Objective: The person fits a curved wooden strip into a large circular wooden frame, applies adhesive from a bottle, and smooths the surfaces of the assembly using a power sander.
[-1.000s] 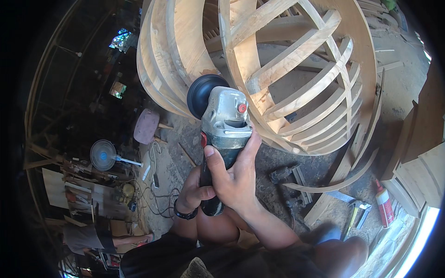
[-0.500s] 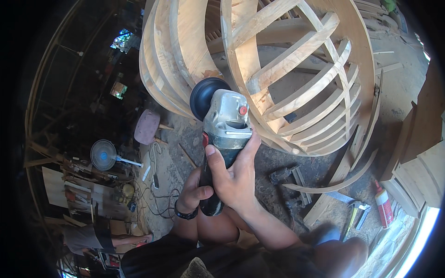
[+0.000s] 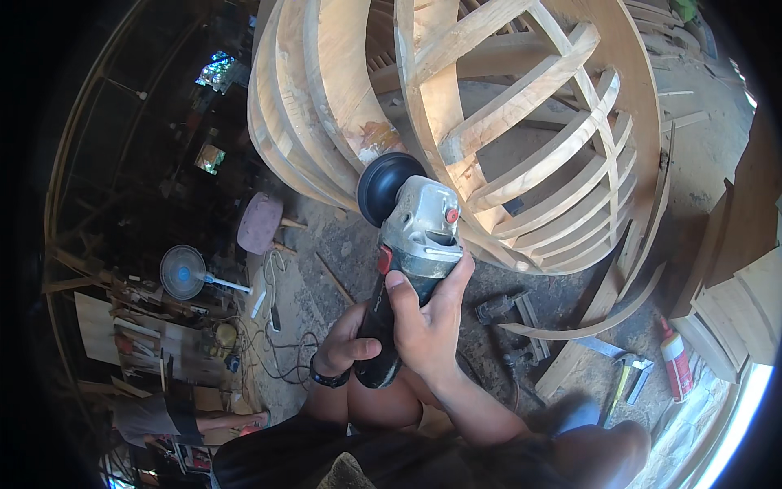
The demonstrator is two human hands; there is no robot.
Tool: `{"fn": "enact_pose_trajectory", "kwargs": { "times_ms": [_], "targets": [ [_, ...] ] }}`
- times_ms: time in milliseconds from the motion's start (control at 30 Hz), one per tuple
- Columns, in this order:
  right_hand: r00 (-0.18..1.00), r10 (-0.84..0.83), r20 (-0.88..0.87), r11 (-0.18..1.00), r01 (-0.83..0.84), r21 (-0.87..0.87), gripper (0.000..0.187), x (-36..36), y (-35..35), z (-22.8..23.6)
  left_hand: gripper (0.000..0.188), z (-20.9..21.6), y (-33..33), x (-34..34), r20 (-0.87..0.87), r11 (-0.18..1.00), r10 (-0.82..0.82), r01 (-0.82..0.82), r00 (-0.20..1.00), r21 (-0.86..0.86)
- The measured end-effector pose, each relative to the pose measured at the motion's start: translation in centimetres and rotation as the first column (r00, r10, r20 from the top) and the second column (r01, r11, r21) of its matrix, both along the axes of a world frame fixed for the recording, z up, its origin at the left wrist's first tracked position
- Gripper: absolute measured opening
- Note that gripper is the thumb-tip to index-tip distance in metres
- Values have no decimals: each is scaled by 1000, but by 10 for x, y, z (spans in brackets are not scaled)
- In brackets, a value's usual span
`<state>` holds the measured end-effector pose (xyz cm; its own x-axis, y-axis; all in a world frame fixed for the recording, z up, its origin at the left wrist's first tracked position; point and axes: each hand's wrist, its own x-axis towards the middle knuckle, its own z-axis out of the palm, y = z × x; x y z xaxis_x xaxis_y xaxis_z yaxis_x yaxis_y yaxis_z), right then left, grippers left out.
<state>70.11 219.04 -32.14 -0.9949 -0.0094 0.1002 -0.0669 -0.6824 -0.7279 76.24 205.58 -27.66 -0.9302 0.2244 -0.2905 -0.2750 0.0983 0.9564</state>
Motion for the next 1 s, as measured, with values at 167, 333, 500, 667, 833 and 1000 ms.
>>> {"fn": "enact_pose_trajectory", "kwargs": {
  "times_ms": [167,333,500,667,833,1000],
  "targets": [
    [997,40,-62,998,-37,46,74,-12,0,18,74,5,-5,-5,-89,997,75,-74,993,17],
    [997,8,-79,997,-2,72,76,-16,3,33,76,10,0,-8,-131,992,125,-122,983,36],
    [996,7,-91,999,-2,54,76,-18,0,26,75,8,-5,-9,-104,994,102,-98,989,44],
    [998,-15,-59,998,18,55,78,-10,-3,20,74,6,-6,-4,-73,994,100,-97,992,40],
    [999,-7,-40,997,10,80,79,-11,-7,19,75,12,-6,-5,-76,991,127,-124,989,45],
    [999,12,-36,1000,-11,26,78,-16,-6,34,74,21,-6,-10,-87,986,159,-154,983,63]
  ]
}}
